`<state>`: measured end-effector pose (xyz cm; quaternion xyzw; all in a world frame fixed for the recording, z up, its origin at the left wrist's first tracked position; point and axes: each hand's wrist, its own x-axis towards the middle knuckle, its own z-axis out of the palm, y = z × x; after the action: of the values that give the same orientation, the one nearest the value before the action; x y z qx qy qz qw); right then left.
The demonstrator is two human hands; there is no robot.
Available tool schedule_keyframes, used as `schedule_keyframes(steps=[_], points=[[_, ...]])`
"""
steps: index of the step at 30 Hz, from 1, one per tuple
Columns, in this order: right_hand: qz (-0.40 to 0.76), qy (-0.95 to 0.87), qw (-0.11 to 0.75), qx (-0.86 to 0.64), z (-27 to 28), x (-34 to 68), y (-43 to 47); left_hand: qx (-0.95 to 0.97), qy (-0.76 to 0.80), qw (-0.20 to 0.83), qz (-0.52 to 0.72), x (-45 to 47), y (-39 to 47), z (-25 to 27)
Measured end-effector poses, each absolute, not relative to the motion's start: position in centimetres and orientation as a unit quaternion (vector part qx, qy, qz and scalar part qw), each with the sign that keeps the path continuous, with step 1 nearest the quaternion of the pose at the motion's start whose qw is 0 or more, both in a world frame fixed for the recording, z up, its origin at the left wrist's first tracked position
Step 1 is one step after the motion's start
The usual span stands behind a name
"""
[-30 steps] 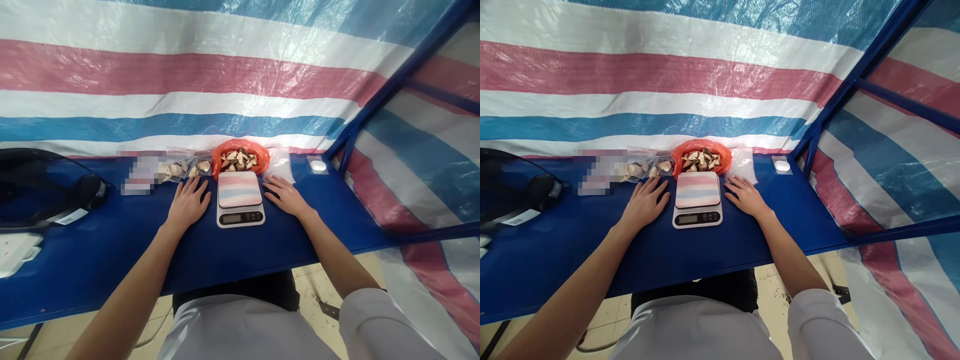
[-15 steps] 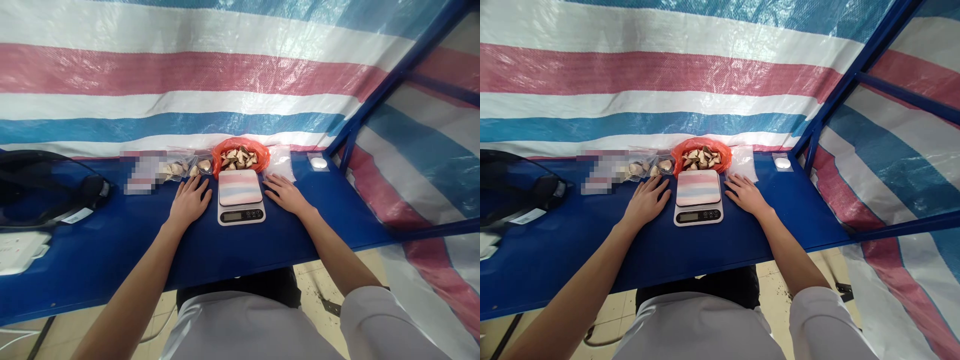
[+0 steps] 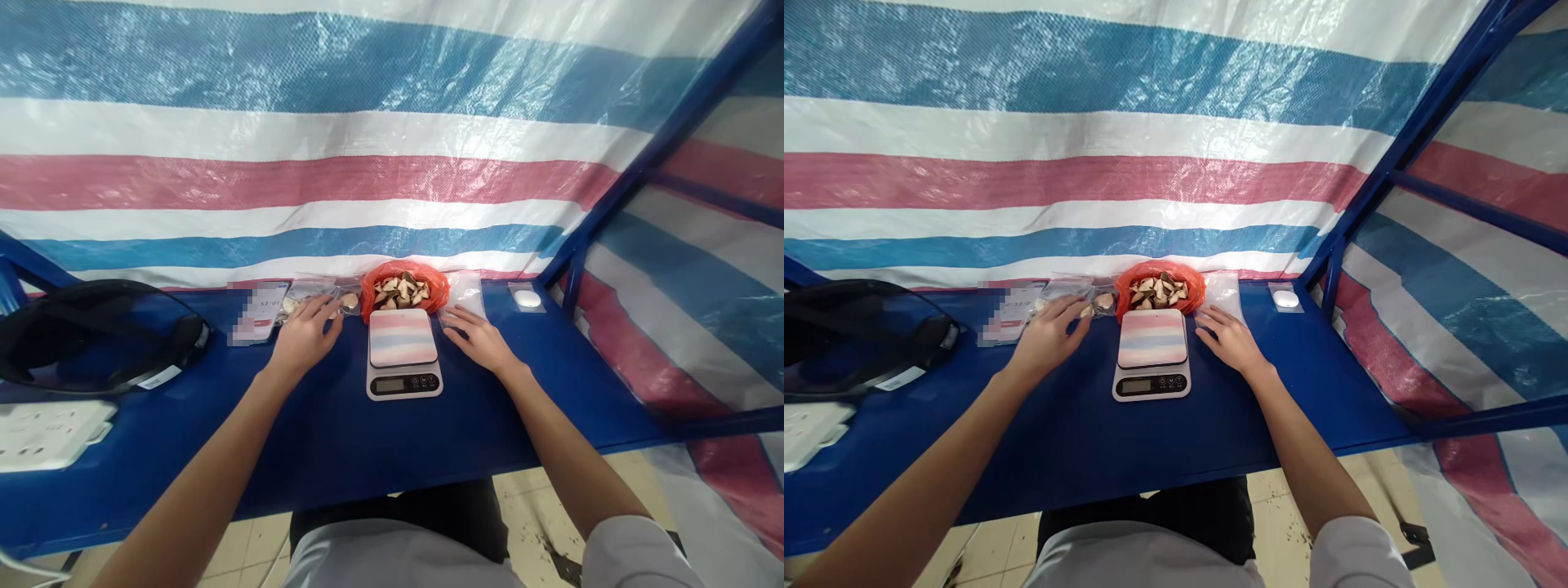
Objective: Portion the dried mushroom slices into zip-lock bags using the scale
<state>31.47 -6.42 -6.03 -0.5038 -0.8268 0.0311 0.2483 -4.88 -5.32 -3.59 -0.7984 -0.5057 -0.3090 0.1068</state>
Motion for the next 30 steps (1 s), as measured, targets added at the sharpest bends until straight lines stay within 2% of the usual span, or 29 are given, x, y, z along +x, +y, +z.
schedule_keyframes(steps=[4, 19, 23, 30], points=[[0.015, -0.834, 0.241, -0.496, -7.0, 30.9, -5.6, -0.800, -0.530, 0.127, -0.251, -7.7, -2.6, -3.0], [0.012, -0.844, 0.229, -0.486, -8.7, 30.3, -5.3, -0.822, -0.560, 0.047, -0.088, -10.2, -1.4, -4.0], [0.017, -0.843, 0.228, -0.487, -8.7, 30.3, -5.4, -0.821, -0.565, 0.017, -0.085, -10.2, -0.9, -3.5], [0.030, -0.841, 0.233, -0.487, -8.8, 30.4, -5.3, -0.809, -0.567, -0.019, -0.155, -9.5, -1.2, -2.8]])
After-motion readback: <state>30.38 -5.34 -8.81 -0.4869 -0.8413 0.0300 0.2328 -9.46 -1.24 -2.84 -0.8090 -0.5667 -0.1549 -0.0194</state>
